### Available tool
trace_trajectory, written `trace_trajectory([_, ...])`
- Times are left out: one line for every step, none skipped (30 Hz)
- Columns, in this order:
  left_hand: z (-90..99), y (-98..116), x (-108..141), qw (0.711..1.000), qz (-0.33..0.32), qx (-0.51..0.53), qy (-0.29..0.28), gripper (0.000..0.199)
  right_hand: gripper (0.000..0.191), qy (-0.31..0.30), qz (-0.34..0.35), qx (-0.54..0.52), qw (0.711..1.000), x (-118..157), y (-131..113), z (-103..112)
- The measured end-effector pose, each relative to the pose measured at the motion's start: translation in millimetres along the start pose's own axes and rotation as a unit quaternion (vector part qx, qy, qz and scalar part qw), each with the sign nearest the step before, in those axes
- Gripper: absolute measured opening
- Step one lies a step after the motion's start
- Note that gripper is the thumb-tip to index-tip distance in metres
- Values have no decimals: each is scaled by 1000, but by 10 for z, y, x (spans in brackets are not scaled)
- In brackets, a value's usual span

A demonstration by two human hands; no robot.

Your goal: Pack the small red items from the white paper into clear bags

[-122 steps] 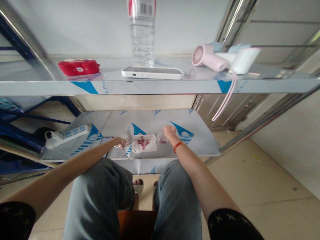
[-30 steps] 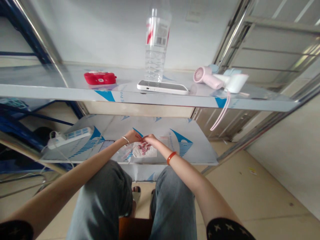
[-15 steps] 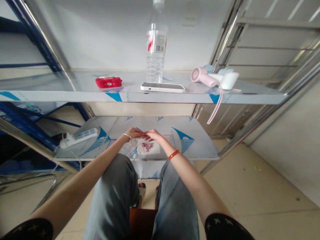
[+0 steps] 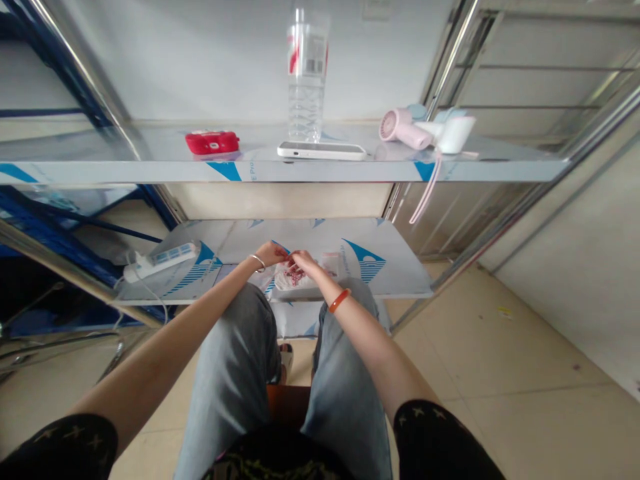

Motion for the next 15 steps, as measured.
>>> trace_trajectory([-16, 3, 0, 1000, -11, -9, -6, 25, 20, -4, 1, -1, 1000, 9, 15, -2])
trace_trajectory([-33, 1, 2, 999, -20, -23, -13, 24, 20, -8, 5, -3, 1000, 14, 32, -9])
trace_trajectory([-47, -6, 7, 999, -28, -39, -19, 24, 19, -9, 11, -5, 1000, 16, 50, -20])
trace_trajectory([-58, -14, 15, 998, -34, -55, -25, 23, 18, -10, 17, -6, 1000, 14, 71, -34])
trace_trajectory([-63, -20, 25, 996, -40, -71, -28, 23, 18, -10, 18, -4, 1000, 7, 94, -49])
trace_trajectory([-63, -21, 36, 995, -46, -85, -28, 23, 17, -13, 17, 1, 1000, -4, 114, -65])
trace_trajectory([-62, -17, 49, 994, -52, -96, -29, 23, 16, -20, 16, 10, 1000, -17, 130, -84])
trace_trajectory([-62, -8, 63, 992, -59, -106, -31, 24, 16, -28, 16, 20, 999, -31, 139, -102])
trace_trajectory([-64, 3, 79, 991, -64, -115, -34, 25, 16, -36, 18, 34, 999, -45, 139, -117])
trace_trajectory([-67, 10, 95, 989, -64, -127, -37, 26, 16, -42, 22, 50, 998, -58, 129, -127])
trace_trajectory([-72, 15, 112, 987, -63, -139, -40, 27, 17, -44, 32, 68, 996, -70, 107, -133])
trace_trajectory([-79, 14, 130, 986, -58, -152, -45, 28, 18, -41, 46, 88, 994, -81, 75, -135])
trace_trajectory([-84, 7, 149, 984, -52, -164, -50, 29, 18, -40, 63, 112, 991, -90, 33, -138])
trace_trajectory([-84, 0, 168, 982, -50, -173, -50, 29, 18, -40, 86, 135, 986, -97, -16, -143])
trace_trajectory([-78, -13, 185, 981, -48, -179, -48, 30, 18, -44, 111, 158, 980, -105, -70, -152])
Point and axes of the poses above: each hand's wrist, its own x-axis away from the middle knuckle, its own z-axis out of the back of the hand, y = z × x, the point moved 5 cm from there along -x, towards the middle knuckle, and after that the axes turned 12 degrees about y, right-handed, at the moved point
